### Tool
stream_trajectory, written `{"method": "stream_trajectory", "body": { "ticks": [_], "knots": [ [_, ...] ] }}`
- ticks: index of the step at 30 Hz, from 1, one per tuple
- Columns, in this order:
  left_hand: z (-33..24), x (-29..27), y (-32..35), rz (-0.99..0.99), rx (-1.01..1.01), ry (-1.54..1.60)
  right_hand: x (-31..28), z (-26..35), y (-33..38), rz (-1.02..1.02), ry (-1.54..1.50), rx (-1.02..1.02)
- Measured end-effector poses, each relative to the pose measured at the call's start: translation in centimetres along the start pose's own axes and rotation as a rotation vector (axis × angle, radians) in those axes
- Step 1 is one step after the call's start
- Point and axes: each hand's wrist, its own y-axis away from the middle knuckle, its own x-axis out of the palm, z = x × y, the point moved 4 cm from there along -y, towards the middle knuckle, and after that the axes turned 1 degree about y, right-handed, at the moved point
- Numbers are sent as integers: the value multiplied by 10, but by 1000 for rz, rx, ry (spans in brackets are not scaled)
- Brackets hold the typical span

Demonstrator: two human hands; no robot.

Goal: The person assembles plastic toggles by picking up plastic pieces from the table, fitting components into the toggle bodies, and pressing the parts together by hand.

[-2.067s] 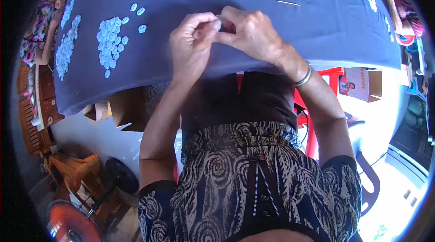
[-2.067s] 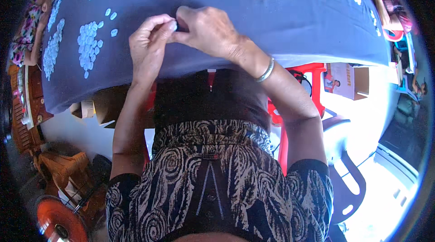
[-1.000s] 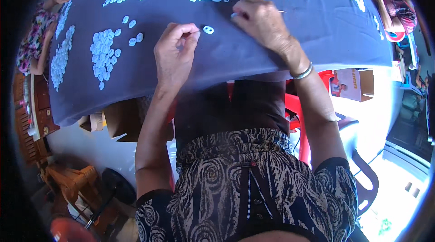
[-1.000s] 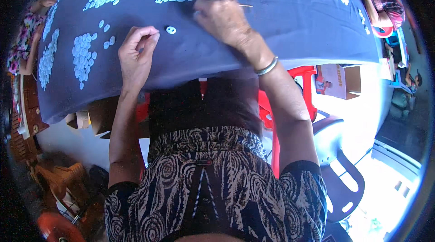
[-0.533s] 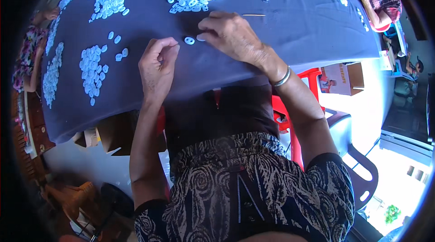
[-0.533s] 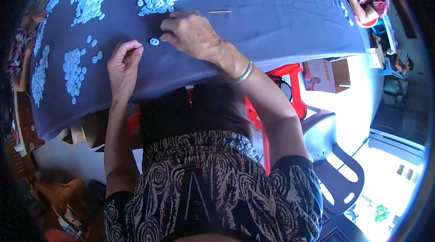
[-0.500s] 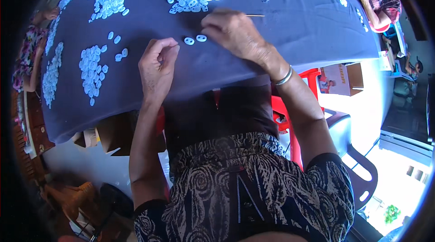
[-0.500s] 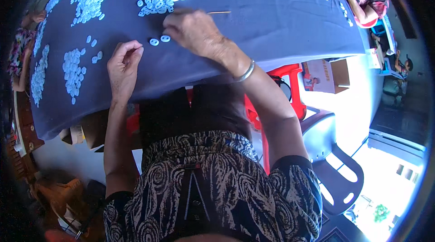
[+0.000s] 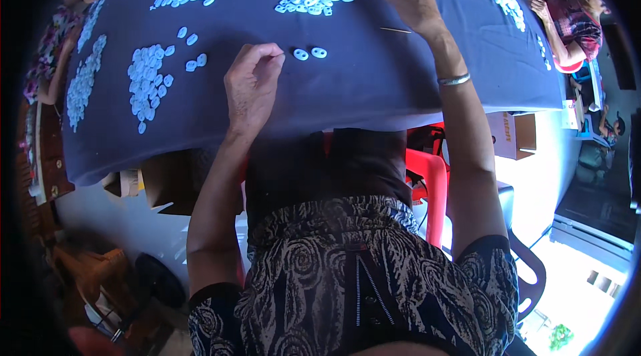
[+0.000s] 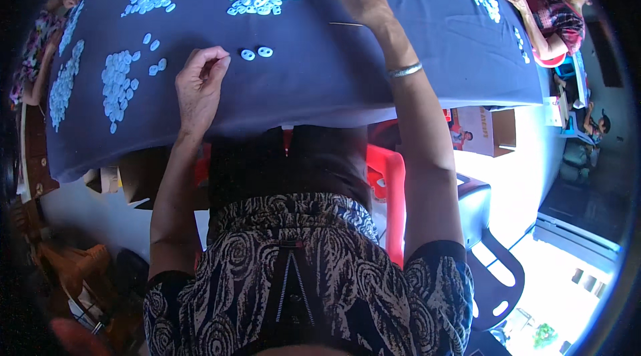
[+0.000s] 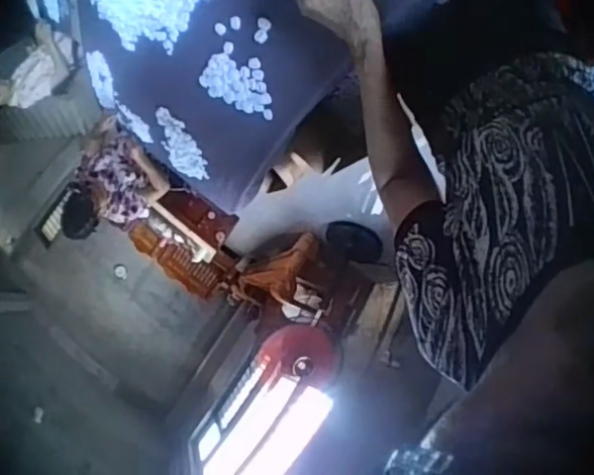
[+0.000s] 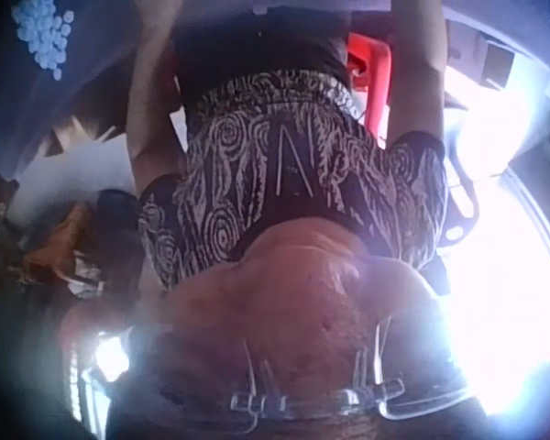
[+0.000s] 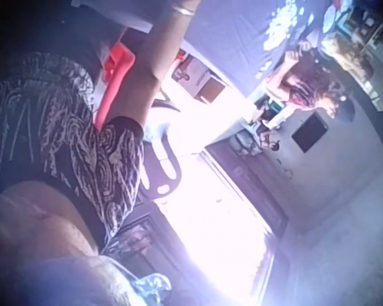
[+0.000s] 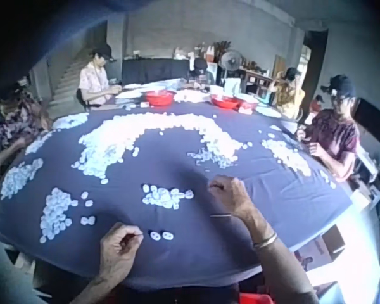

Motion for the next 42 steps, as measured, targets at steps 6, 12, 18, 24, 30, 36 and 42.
{"method": "stream_trajectory", "body": {
  "ticks": [6,12,18,24,30,36,42],
  "knots": [
    [-1,-1,1,-6,-18,12,55,44,-17,231,-96,-142],
    [2,-3,1,21,4,12,67,68,-3,361,-35,-182],
    [3,-1,-2,-1,32,56,47,75,27,388,-108,-348],
    [2,2,0,-12,57,35,45,55,16,313,-318,-177],
    [0,0,1,13,34,12,45,55,14,190,-356,-131],
    [2,2,-1,-8,44,51,43,72,29,284,-205,-403],
    [3,0,1,42,33,-1,50,81,35,354,-20,-425]
  ]
}}
